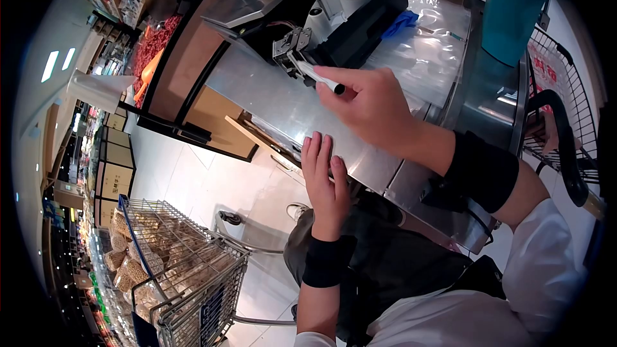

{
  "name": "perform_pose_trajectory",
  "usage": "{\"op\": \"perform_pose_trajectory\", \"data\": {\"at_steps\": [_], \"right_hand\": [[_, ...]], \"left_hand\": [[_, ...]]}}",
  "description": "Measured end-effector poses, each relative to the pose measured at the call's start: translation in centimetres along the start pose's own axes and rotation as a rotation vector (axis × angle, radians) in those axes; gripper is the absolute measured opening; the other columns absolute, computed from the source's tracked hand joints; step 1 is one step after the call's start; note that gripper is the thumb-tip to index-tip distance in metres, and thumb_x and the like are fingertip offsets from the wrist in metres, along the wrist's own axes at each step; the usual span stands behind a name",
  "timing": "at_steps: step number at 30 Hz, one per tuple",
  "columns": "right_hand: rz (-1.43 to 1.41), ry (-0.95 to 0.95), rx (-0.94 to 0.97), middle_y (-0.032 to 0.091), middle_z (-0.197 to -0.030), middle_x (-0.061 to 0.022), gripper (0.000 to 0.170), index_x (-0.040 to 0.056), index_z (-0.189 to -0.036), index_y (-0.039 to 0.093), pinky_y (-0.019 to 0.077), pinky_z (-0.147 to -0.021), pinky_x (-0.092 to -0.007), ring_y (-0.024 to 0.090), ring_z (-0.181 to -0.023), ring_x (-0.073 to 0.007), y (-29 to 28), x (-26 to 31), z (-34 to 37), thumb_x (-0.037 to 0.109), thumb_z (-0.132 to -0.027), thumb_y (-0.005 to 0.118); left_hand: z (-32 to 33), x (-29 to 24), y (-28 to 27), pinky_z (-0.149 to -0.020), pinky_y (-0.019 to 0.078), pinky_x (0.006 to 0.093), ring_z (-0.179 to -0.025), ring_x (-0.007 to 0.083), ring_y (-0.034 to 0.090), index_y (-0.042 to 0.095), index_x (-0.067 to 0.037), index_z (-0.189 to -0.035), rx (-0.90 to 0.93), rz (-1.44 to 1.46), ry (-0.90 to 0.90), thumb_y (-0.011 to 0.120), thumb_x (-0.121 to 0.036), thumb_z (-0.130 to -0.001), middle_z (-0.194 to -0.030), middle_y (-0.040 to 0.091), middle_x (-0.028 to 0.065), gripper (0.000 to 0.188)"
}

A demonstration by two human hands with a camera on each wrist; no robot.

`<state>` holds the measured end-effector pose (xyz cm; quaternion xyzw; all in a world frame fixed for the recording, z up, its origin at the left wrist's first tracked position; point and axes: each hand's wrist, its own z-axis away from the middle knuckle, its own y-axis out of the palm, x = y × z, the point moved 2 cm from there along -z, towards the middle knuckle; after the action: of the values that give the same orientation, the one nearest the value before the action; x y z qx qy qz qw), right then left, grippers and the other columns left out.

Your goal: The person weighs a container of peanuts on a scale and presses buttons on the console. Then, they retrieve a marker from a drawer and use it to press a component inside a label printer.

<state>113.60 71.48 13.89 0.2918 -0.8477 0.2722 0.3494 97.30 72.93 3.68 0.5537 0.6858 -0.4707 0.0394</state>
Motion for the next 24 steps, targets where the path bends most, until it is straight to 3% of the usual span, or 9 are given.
{"op": "perform_pose_trajectory", "data": {"at_steps": [5, 24], "right_hand": [[0.105, 0.095, 0.039, 0.067, -0.065, -0.0135, 0.029, 0.0086, -0.102, 0.076, 0.0554, -0.060, -0.0365, 0.068, -0.061, -0.0292, 0.4, -1.0, 0.1, 0.025, -0.083, 0.062], [0.061, 0.125, 0.094, 0.069, -0.074, -0.0173, 0.031, 0.0069, -0.107, 0.074, 0.0556, -0.066, -0.0376, 0.069, -0.068, -0.0324, 0.9, -2.2, 0.0, 0.024, -0.085, 0.063]], "left_hand": [[0.1, 0.1, 0.0, -0.115, 0.0278, 0.0452, -0.140, 0.0375, 0.036, 0.057, 0.001, -0.132, -0.005, 0.010, -0.003, 0.044, -0.018, -0.102, -0.145, 0.048, 0.0185, 0.038], [0.1, 0.3, 0.1, -0.113, 0.0297, 0.0435, -0.140, 0.0366, 0.037, 0.058, 0.001, -0.131, -0.007, 0.010, -0.003, 0.045, -0.019, -0.102, -0.145, 0.048, 0.0186, 0.038]]}}
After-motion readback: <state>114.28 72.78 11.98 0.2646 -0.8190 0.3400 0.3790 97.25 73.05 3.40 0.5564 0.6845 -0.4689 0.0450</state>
